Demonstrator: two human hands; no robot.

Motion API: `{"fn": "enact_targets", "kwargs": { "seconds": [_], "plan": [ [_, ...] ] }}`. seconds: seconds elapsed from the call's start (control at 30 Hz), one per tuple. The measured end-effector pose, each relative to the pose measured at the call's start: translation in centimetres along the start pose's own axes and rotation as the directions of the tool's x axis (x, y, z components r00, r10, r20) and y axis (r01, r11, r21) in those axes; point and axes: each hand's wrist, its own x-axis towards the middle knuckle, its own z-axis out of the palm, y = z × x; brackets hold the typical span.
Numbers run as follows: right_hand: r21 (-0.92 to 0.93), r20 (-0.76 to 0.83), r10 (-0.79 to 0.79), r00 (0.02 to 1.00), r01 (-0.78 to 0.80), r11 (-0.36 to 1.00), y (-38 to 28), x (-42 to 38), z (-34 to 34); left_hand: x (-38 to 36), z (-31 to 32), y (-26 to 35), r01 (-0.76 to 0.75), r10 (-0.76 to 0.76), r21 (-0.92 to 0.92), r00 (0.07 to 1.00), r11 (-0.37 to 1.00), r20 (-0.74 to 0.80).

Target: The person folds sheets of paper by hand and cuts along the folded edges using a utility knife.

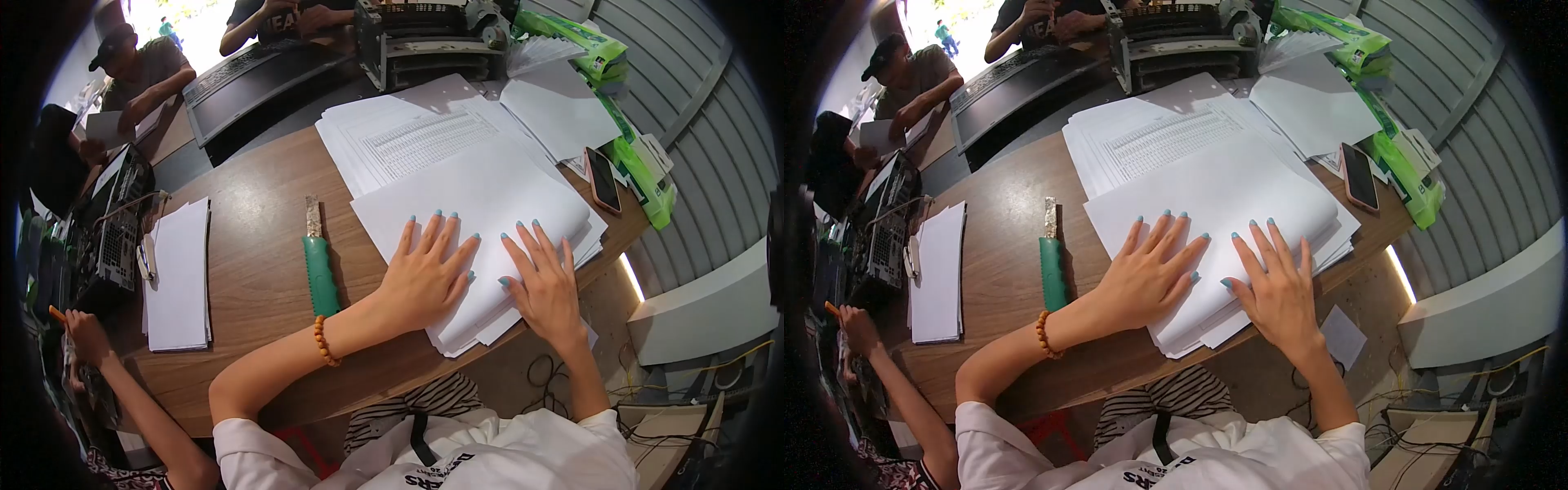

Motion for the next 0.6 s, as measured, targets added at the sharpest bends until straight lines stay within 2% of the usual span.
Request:
{"fn": "enact_targets", "kwargs": {
  "seconds": [0.4, 0.6],
  "plan": [
    [0.012, 0.04, -0.004, 0.999, 0.004, 1.0, 0.4, -0.3, 0.4, -0.2, 0.3, 0.3, 0.023, -0.025, 0.054, 1.0, 0.998, 0.02],
    [0.148, 0.095, -0.075, 0.993, 0.06, 0.987, 2.3, -0.5, 0.9, -0.4, 0.1, 0.4, 0.043, -0.048, 0.062, 0.996, 0.997, 0.076]
  ]
}}
